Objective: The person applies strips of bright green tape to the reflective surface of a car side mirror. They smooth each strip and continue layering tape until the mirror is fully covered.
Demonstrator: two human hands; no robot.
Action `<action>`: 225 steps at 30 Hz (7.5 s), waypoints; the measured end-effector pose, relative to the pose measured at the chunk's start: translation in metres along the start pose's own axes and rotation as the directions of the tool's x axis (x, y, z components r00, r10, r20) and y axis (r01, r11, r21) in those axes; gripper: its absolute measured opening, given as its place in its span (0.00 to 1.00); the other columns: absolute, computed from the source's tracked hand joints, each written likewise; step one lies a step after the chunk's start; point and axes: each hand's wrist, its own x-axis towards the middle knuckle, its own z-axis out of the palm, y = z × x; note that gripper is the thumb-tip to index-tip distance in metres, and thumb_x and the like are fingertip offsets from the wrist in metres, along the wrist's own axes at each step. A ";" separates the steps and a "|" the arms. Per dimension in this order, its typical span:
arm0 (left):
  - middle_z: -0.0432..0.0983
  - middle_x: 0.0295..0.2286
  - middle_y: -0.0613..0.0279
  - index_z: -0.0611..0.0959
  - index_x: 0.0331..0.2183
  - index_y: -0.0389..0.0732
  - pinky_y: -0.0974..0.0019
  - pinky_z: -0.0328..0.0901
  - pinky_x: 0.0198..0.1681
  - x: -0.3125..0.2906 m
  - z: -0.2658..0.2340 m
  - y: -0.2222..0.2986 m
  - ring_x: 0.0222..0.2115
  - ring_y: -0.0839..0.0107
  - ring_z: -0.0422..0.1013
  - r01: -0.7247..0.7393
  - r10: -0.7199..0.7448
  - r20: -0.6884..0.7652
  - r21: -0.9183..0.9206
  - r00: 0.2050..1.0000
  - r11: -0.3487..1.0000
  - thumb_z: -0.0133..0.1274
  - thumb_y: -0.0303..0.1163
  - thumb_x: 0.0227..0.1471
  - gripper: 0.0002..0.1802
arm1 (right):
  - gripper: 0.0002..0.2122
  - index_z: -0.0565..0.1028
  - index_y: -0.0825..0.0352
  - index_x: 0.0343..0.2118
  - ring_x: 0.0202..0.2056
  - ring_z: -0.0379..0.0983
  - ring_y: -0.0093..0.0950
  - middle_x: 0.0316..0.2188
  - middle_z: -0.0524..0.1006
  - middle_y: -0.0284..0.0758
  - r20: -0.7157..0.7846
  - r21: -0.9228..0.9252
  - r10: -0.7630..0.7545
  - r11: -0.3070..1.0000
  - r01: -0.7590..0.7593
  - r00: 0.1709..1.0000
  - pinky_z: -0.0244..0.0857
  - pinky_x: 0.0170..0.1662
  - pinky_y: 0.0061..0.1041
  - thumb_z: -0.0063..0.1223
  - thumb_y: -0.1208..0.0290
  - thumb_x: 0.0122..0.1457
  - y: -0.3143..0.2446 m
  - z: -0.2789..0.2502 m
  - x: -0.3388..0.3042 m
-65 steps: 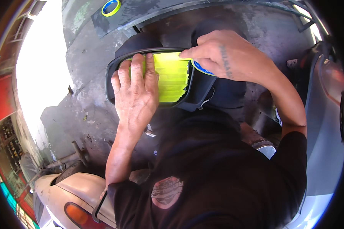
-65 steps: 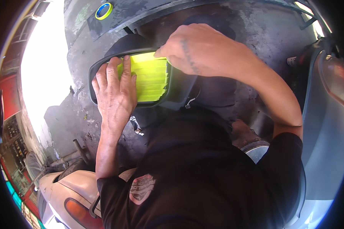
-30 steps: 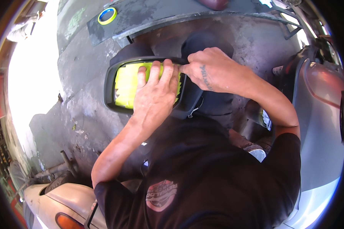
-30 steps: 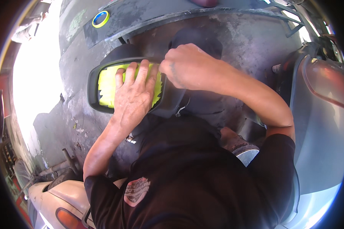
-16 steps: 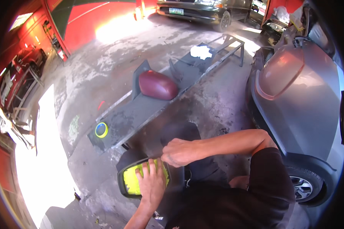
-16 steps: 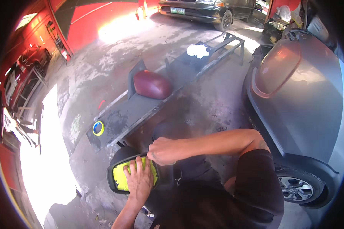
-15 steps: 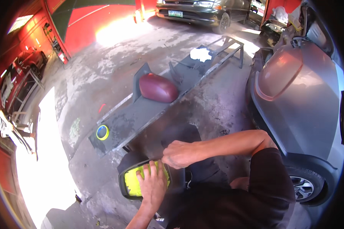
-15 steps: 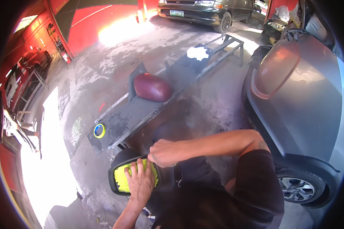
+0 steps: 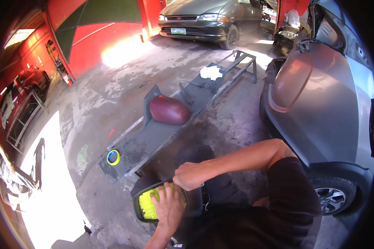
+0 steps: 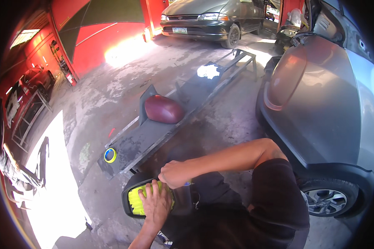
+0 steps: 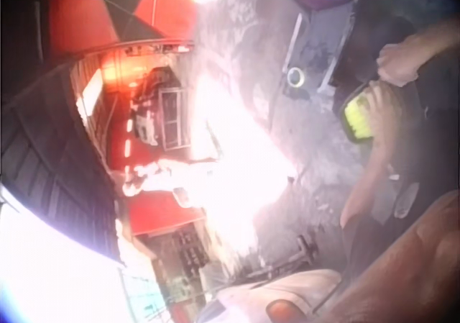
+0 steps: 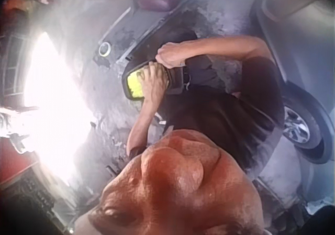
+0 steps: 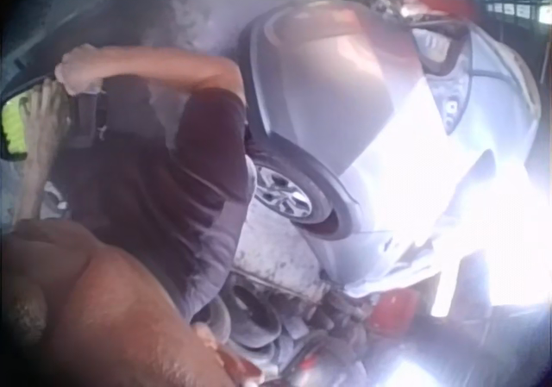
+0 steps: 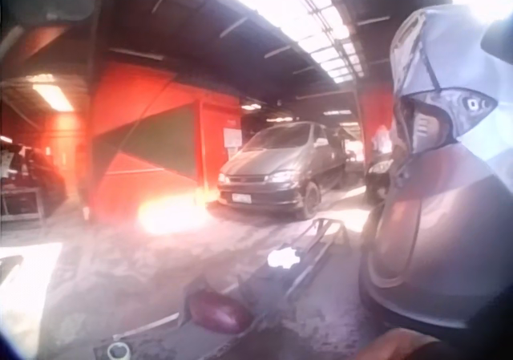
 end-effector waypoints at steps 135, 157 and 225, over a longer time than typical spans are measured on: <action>0.85 0.51 0.52 0.85 0.56 0.33 0.60 0.66 0.62 0.032 -0.043 -0.050 0.54 0.62 0.76 0.287 -0.508 0.161 -0.941 0.846 0.178 0.58 0.35 0.68 0.21 | 0.10 0.84 0.68 0.48 0.34 0.78 0.34 0.40 0.81 0.40 -0.834 0.501 0.468 0.864 0.046 0.293 0.73 0.42 0.31 0.57 0.78 0.66 0.130 -0.042 -0.092; 0.84 0.49 0.55 0.87 0.52 0.31 0.62 0.68 0.59 0.173 -0.015 0.142 0.51 0.65 0.77 0.135 -0.699 0.184 -0.983 0.691 -0.125 0.61 0.29 0.63 0.18 | 0.13 0.87 0.63 0.39 0.48 0.78 0.47 0.43 0.83 0.41 -0.889 0.026 0.143 0.964 -0.264 0.435 0.73 0.54 0.42 0.60 0.80 0.51 0.331 0.003 -0.206; 0.77 0.57 0.51 0.74 0.64 0.32 0.58 0.66 0.64 0.589 0.044 0.655 0.57 0.62 0.74 0.071 -0.885 0.320 -0.946 0.338 -0.315 0.37 0.44 0.79 0.28 | 0.13 0.82 0.72 0.50 0.31 0.77 0.30 0.32 0.77 0.40 -0.804 0.495 0.271 0.798 0.343 0.530 0.70 0.37 0.30 0.50 0.81 0.66 0.709 -0.281 -0.558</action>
